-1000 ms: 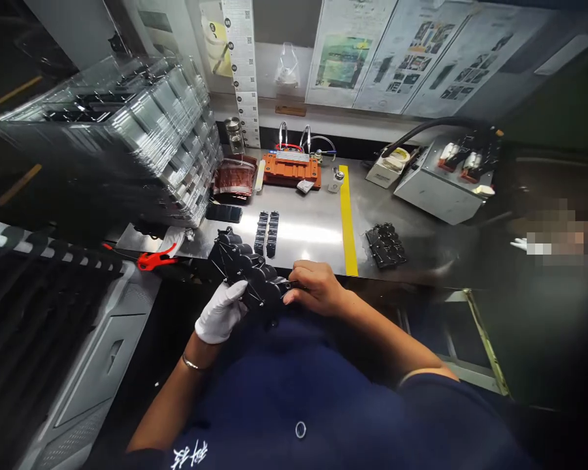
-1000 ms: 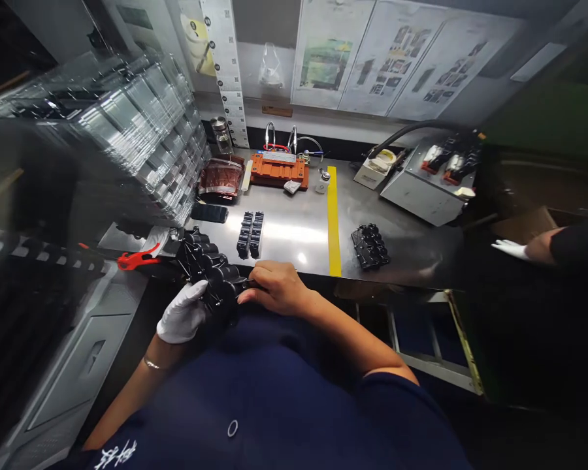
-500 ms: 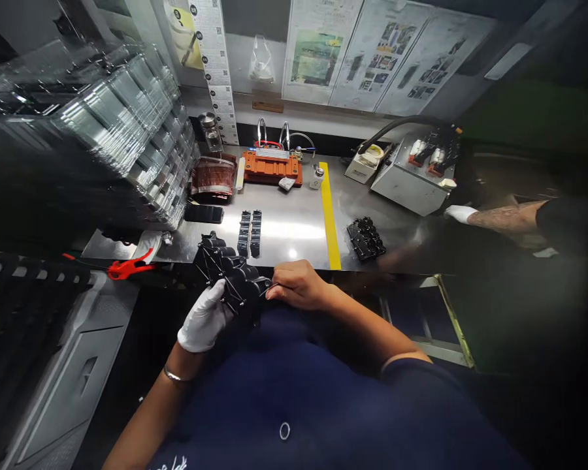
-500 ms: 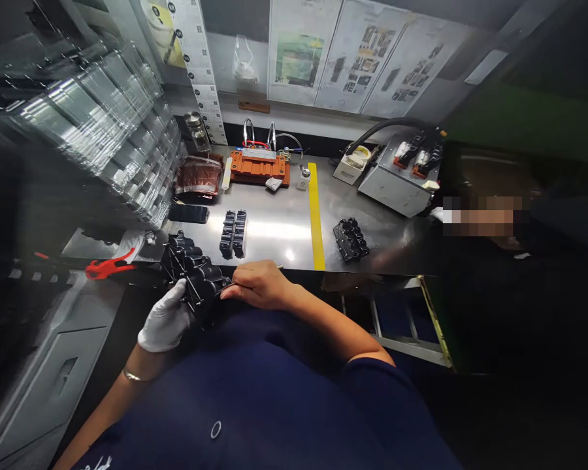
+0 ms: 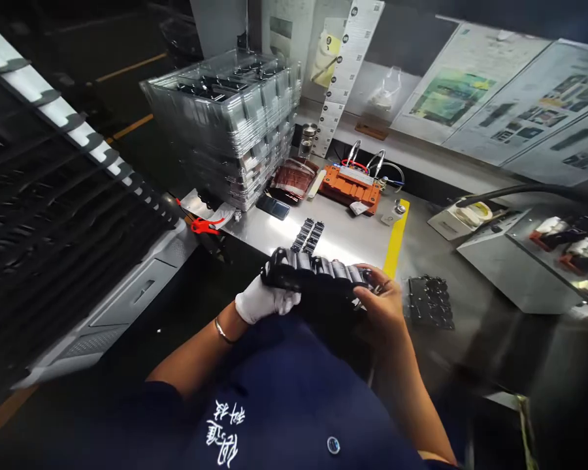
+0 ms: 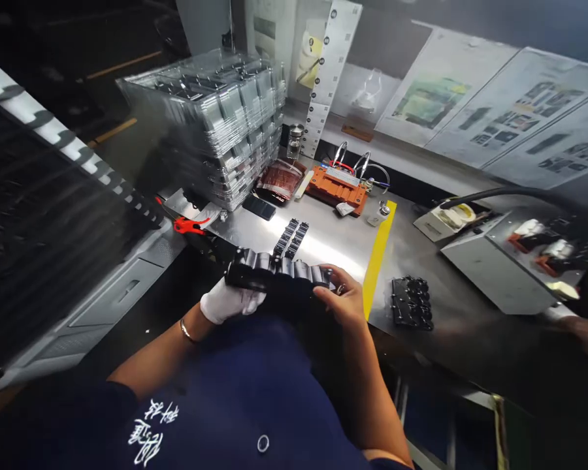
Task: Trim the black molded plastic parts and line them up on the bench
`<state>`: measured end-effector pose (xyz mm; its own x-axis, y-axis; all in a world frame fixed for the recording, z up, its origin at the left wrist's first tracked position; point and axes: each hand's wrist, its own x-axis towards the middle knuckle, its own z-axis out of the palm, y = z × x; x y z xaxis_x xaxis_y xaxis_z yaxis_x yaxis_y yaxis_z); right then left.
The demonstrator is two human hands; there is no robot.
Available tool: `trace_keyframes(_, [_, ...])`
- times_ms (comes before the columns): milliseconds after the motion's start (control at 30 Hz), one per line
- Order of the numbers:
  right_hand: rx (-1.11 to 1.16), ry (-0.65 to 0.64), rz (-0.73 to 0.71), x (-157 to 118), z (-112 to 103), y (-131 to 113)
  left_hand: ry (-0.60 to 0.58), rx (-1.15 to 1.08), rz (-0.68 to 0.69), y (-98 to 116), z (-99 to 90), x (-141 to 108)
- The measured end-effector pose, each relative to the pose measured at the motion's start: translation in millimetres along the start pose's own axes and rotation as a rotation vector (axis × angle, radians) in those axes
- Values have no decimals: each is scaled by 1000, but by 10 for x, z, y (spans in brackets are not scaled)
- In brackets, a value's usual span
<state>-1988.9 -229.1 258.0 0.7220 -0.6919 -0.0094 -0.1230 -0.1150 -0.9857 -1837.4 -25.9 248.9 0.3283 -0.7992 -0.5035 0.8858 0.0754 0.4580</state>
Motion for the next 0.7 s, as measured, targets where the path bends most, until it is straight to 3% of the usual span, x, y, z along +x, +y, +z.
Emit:
trace_keyframes(100, [24,65,86,-46,185,46,-55,0,73,-37,64,-22])
trace_keyframes(233, [-23,-196,102,-109,394,4,-31,-64,168,-123,102,-2])
trace_keyframes(300, [-10,-261,95,-108,406,-48,-14,-116,190,-155,80,15])
trace_keyframes(567, [3,-274,31,-102,412,-109,-48,-250,121,-215,-5,22])
trace_keyframes(700, [-160,-152,-185,-180,507,41,16,-329,71,-173,-17,62])
